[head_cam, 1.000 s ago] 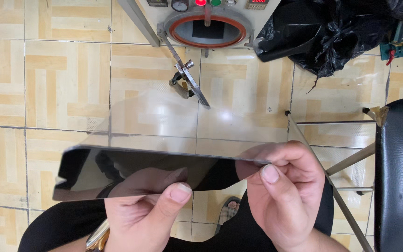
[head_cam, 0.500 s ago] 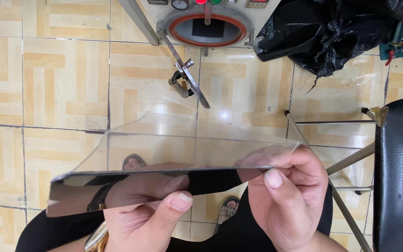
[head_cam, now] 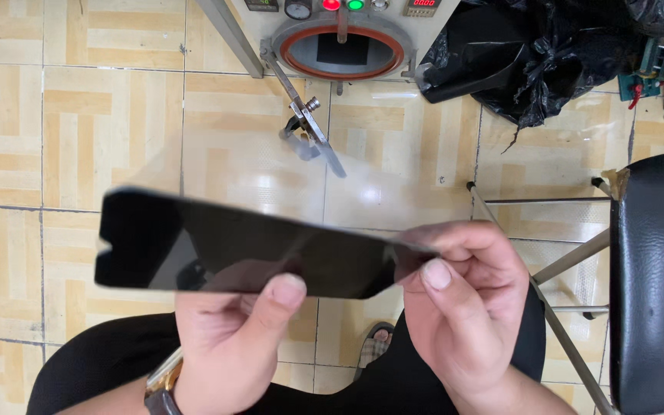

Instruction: The person removes a protective film from a smartphone screen, trims the film with scissors, and then assembles the screen onto a phone chassis. The person connects internal cables and secures the screen to the device body.

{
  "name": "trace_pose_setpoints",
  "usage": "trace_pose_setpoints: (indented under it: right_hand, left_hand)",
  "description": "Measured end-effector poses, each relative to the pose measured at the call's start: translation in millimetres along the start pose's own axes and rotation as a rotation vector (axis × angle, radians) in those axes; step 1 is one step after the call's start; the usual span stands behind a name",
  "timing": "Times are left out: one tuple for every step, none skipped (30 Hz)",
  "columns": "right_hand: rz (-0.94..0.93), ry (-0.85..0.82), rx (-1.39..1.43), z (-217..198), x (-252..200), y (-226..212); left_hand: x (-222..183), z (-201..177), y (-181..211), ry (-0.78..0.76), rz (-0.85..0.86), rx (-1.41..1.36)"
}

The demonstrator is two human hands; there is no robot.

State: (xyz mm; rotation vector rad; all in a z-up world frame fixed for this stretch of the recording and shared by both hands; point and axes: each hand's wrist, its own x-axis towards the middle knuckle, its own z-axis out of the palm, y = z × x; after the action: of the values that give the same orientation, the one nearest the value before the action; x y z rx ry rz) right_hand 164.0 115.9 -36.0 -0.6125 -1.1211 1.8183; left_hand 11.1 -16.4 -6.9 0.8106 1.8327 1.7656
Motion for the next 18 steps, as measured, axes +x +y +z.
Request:
trace_pose_setpoints:
  right_hand:
    - [-0.001,0.0,0.003,1,0,2]
    - [0.016,0.006,0.017,3,0,3]
    - [0.027,0.003,0.035,5,5,4]
    - [0.021,-0.006,0.041,6,2,3]
    - [0.038,0.022,0.045,6,2,5]
    - [0.054,0.051,0.049,5,3,7]
    - [0.049,0.06,0.048,5,4,6]
    - [0.039,0.028,0.062,3,5,8]
    - [0.044,-0.004,0.072,0,3,8]
    - [0.054,0.006,0.068,0,3,9]
    - [0.055,0.015,0.07,0,3,9]
    - [0.057,0.023,0.072,0,3,9]
    - [0.071,0.026,0.066,-1,3,10]
    - [0.073,0.029,0.09,-1,3,10]
    - [0.075,0.035,0.116,0,2,9]
    - [0.089,0.04,0.111,2,-3,6]
    - [0.084,0.048,0.08,4,0,6]
    - [0.078,0.056,0.049,6,4,5]
  left_hand:
    - [2,1,-2,0.0,0.002,0.002]
    - [4,2,-4,-0.005,-0.023,-0.04]
    - [9,4,-5,-0.003,-0.039,-0.08]
    - [8,6,-1,0.002,-0.027,-0.077]
    - [11,8,2,-0.008,-0.12,-0.171]
    - [13,10,3,-0.018,-0.214,-0.265]
    - [14,8,3,-0.029,-0.215,-0.264]
    - [14,5,1,-0.031,-0.168,-0.188]
    - [11,4,-1,-0.025,-0.134,-0.113]
    - [12,4,-1,-0.029,-0.149,-0.114]
    - [10,5,-2,-0.023,-0.125,-0.108]
    - [8,5,-2,-0.017,-0.101,-0.101]
    - [8,6,-3,-0.013,-0.115,-0.103]
    - [8,6,-2,-0.001,-0.101,-0.076]
    - [7,5,-1,0.009,-0.088,-0.047]
    - [1,6,-3,0.011,-0.104,-0.046]
    - [2,7,-7,0.02,-0.098,-0.089]
    - [4,9,-10,0.029,-0.092,-0.131]
